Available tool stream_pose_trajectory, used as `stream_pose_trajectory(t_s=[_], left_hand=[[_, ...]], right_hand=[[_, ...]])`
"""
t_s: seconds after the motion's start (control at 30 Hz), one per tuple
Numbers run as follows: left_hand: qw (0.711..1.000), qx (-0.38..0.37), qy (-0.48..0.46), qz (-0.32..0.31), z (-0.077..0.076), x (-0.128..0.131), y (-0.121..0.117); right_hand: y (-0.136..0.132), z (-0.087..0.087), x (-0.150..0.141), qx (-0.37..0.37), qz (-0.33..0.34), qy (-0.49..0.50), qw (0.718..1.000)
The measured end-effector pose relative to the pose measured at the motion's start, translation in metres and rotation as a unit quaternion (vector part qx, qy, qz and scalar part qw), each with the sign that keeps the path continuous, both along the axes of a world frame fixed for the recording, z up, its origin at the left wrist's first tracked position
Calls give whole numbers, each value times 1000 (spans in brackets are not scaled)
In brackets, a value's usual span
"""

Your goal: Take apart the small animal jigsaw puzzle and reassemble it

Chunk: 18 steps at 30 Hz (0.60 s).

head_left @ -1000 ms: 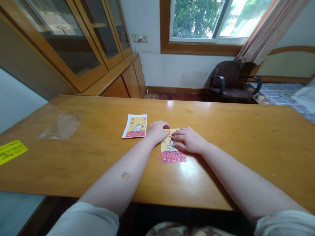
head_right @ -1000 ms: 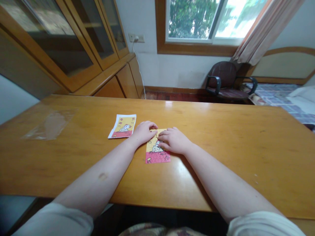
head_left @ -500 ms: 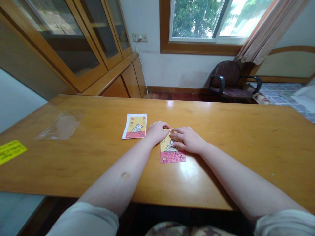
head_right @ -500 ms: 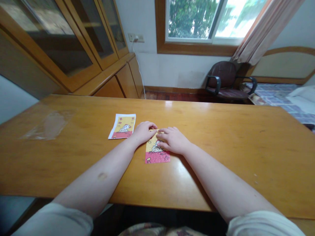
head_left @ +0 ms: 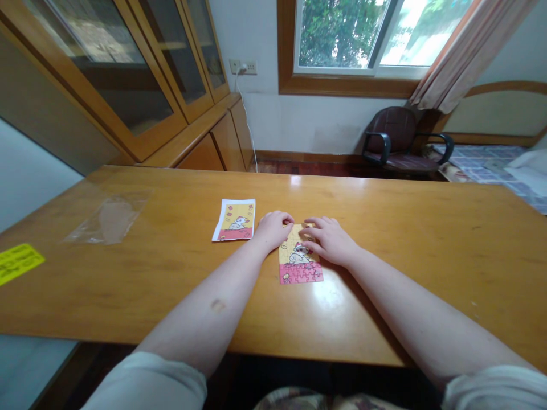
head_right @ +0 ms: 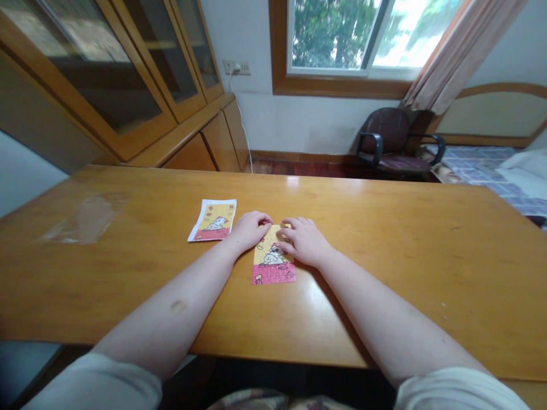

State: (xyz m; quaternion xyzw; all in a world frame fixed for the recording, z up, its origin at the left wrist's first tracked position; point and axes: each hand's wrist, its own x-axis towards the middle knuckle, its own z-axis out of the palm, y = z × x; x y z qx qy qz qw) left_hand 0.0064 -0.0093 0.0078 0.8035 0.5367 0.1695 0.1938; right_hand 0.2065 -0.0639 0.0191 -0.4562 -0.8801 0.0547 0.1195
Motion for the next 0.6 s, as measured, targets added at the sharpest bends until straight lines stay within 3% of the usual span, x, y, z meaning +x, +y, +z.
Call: stream_pose_trajectory(t_s=[0.13, 0.33, 0.6], left_hand=[[1000, -2, -8, 5, -1, 0, 1], [1000, -5, -15, -1, 0, 0, 0], [1000, -3, 12, -12, 4, -1, -3]], right_hand=[[1, -2, 1, 5, 2, 1, 1000], [4, -6, 6, 31, -71, 29, 997], [5, -8, 7, 23, -85, 39, 995]])
